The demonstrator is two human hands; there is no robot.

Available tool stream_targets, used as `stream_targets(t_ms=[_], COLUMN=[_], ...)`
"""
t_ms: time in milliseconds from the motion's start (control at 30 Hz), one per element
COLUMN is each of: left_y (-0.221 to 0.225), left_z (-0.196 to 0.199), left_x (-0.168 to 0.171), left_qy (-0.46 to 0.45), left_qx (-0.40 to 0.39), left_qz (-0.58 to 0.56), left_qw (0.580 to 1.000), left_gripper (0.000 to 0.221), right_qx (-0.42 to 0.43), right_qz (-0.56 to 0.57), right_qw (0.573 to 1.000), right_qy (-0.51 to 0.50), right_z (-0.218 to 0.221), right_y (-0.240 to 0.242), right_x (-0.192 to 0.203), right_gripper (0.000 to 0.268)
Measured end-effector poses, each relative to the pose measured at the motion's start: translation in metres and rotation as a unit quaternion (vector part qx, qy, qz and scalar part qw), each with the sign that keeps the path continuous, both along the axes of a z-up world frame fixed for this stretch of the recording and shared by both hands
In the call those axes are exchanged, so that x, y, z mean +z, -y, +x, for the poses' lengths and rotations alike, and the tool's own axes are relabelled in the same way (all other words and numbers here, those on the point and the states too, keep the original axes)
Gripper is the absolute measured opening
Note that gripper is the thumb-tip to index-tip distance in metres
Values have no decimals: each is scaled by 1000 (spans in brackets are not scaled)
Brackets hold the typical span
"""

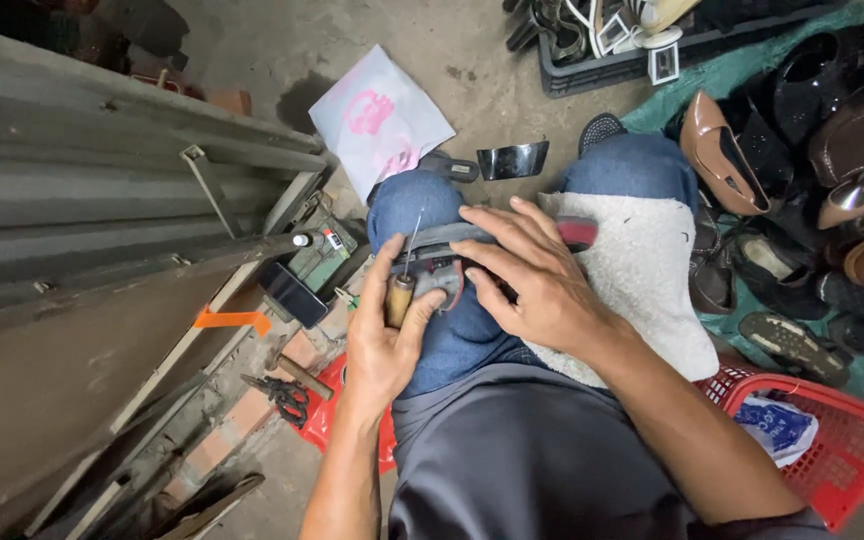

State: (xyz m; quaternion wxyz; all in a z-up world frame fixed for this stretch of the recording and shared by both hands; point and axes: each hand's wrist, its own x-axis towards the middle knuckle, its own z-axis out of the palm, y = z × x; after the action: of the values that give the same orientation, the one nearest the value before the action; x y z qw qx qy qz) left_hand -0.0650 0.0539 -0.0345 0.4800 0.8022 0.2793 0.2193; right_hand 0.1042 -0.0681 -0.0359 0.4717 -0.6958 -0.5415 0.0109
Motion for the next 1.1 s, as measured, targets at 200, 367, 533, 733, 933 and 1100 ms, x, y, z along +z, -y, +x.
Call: stream_targets(t_ms=[200, 367, 533, 733, 933, 1100], left_y=[-4, -3, 1, 3, 11, 17], left_z=[19, 13, 16, 16, 4, 10], left_x=[27, 11, 15, 16, -15, -16], left_qy=[47, 52, 49, 42, 26, 19], left_qx=[22, 34, 58, 91, 86, 90], left_qz=[34, 65, 58, 57, 3, -63], left_qw=[998, 996, 995, 993, 996, 994], left_gripper=[67, 63, 61, 58, 69, 83], right_qx=[-7, -25, -32, -59, -78, -62], right_qz=[24, 46, 66, 101, 117, 120], right_qw=[1000, 999, 997, 989, 984, 986], right_qy=[-9, 7, 32, 95, 113, 96], right_z=[-4, -5, -5, -9, -7, -5], right_y=[-1, -1, -2, 2, 3, 4], right_x=[-2, -7, -9, -17, -19, -16], right_gripper=[23, 25, 27, 24, 16, 12])
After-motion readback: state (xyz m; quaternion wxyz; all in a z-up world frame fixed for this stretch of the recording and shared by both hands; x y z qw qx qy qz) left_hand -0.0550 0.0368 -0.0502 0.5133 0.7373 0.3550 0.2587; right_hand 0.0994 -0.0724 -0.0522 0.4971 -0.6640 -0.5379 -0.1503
